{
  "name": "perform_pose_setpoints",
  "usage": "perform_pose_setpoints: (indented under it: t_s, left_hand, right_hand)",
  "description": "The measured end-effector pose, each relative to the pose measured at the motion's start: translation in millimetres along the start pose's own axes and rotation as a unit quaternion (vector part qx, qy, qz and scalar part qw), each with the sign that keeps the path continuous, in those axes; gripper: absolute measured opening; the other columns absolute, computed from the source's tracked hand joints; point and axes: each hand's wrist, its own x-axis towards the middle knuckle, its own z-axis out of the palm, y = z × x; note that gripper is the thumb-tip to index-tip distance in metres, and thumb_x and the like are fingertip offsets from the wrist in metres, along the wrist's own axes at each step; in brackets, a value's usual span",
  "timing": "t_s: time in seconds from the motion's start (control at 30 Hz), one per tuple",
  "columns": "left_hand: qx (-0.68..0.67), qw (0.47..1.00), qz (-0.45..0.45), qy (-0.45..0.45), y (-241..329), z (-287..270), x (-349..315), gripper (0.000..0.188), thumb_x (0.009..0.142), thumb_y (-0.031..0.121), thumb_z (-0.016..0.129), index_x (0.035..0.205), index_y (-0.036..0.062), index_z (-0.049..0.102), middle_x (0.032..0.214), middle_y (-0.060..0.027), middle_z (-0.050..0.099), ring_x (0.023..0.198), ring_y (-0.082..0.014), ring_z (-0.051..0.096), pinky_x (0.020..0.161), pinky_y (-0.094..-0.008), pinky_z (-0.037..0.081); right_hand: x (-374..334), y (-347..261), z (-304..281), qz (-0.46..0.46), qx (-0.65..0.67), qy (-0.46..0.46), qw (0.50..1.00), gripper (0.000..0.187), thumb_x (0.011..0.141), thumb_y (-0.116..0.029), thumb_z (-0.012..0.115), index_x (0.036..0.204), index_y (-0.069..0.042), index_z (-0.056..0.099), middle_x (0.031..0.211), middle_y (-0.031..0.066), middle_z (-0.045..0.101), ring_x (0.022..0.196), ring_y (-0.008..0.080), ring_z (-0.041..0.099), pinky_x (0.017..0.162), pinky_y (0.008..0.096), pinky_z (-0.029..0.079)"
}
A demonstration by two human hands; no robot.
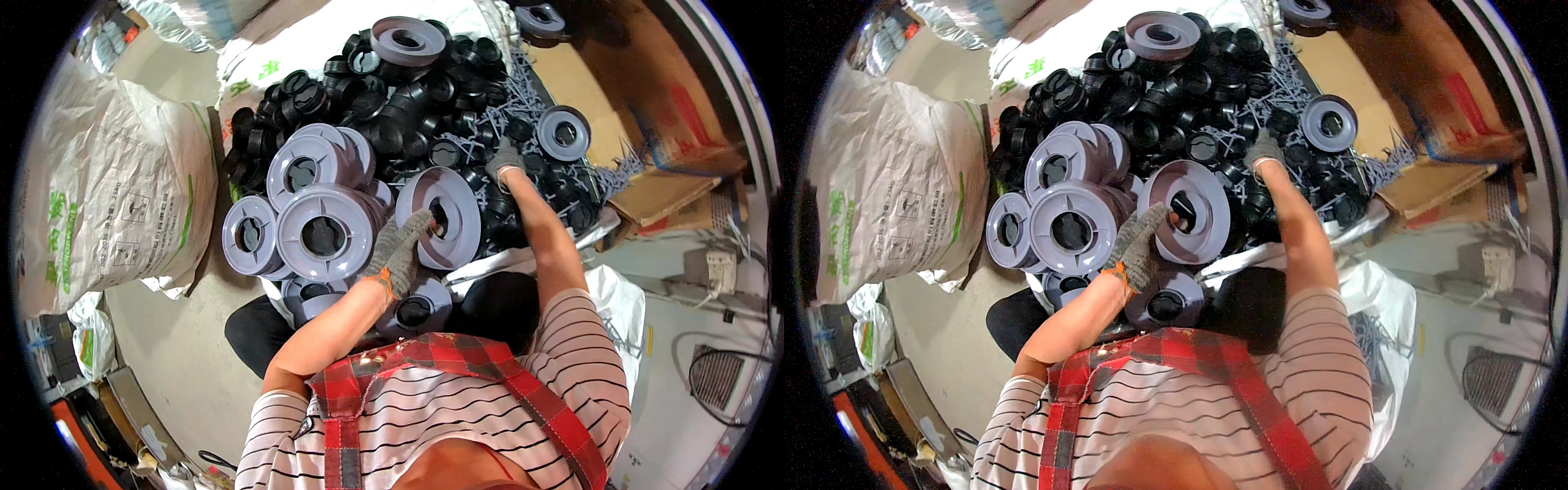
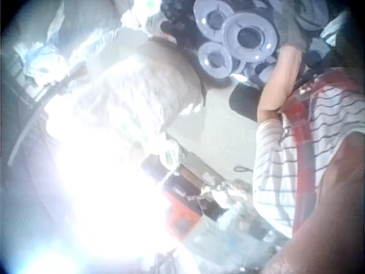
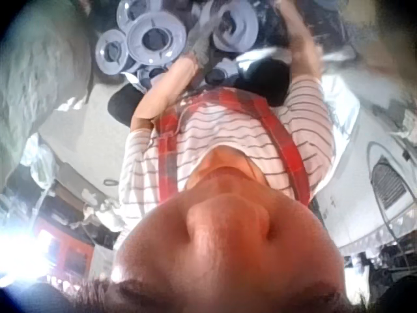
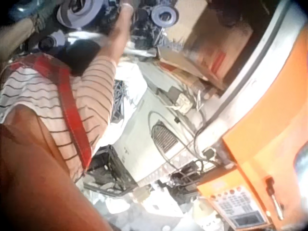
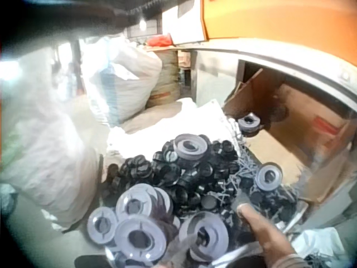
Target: The person sits on the floor and sorts a large pile of black and grey plastic components. They pick up individual grey circular parts, inspect them, and place them into a white sack. The person also handles black plastic parts and grey plastic shavings, moving them between piles and bags.
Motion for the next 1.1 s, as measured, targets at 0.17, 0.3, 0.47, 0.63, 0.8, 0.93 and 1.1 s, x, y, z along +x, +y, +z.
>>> perform_pose_setpoints:
  t_s: [0.17,0.3,0.47,0.63,0.8,0.93,1.1]
  left_hand:
    - [0.031,0.999,0.011,0.019,10.9,3.5,-8.6,0.027,0.082,0.027,0.064,0.094,0.0041,0.059,0.090,-0.0079,0.060,0.079,-0.0195,0.058,0.069,-0.0348,0.051]
    - [0.024,0.993,0.112,0.023,5.0,11.2,-10.5,0.025,0.079,0.021,0.067,0.095,0.0040,0.060,0.084,-0.0057,0.061,0.074,-0.0161,0.057,0.065,-0.0302,0.047]
    - [0.147,0.981,0.129,0.012,-12.7,-3.0,2.7,0.033,0.077,0.022,0.068,0.101,0.0029,0.057,0.086,-0.0048,0.060,0.071,-0.0145,0.056,0.064,-0.0291,0.047]
    - [0.106,0.982,0.138,-0.072,-9.0,3.5,-24.5,0.034,0.079,0.023,0.066,0.106,0.0036,0.058,0.092,-0.0051,0.061,0.077,-0.0128,0.056,0.067,-0.0265,0.046]
    - [0.022,0.988,0.132,-0.077,2.7,6.3,-65.5,0.028,0.080,0.027,0.066,0.097,0.0053,0.060,0.074,0.0011,0.052,0.061,-0.0087,0.046,0.049,-0.0254,0.037]
    - [0.216,0.962,0.145,-0.083,11.6,-19.7,-79.3,0.015,0.083,0.018,0.063,0.090,0.0045,0.062,0.076,-0.0009,0.059,0.066,-0.0081,0.052,0.056,-0.0244,0.041]
    - [0.167,0.961,0.161,-0.152,-0.9,-39.1,-80.3,0.016,0.083,0.016,0.062,0.094,0.0035,0.062,0.085,-0.0046,0.062,0.077,-0.0140,0.059,0.067,-0.0278,0.049]
  right_hand:
    - [19.1,-3.0,21.9,-0.023,-0.055,-0.114,0.992,0.051,0.067,-0.026,0.065,0.111,-0.002,0.054,0.117,0.0240,0.054,0.112,0.0365,0.050,0.092,0.0406,0.043]
    - [-29.2,-21.7,-38.1,-0.191,-0.055,-0.075,0.977,0.046,0.069,-0.026,0.059,0.111,-0.007,0.059,0.117,0.0205,0.055,0.109,0.0336,0.052,0.093,0.0391,0.041]
    - [-97.4,-10.4,-106.6,-0.286,-0.092,0.120,0.946,0.027,0.080,-0.024,0.052,0.099,-0.008,0.061,0.102,0.0168,0.058,0.095,0.0336,0.054,0.083,0.0421,0.043]
    - [-164.6,-35.2,-132.7,-0.374,0.039,0.110,0.920,0.030,0.081,-0.032,0.054,0.099,-0.009,0.062,0.102,0.0173,0.057,0.095,0.0340,0.054,0.082,0.0418,0.044]
    - [-235.0,-84.4,-140.9,-0.364,0.105,-0.013,0.925,0.066,0.076,-0.047,0.060,0.119,0.001,0.049,0.120,0.0236,0.050,0.113,0.0356,0.047,0.096,0.0384,0.037]
    - [-270.6,-93.5,-159.3,-0.388,-0.032,-0.027,0.921,0.098,0.061,-0.057,0.068,0.127,0.008,0.037,0.128,0.0289,0.041,0.121,0.0358,0.041,0.102,0.0365,0.032]
    - [-284.3,-83.4,-156.3,-0.560,-0.070,0.011,0.825,0.075,0.063,-0.029,0.068,0.124,0.003,0.040,0.118,0.0245,0.047,0.112,0.0386,0.045,0.098,0.0403,0.036]
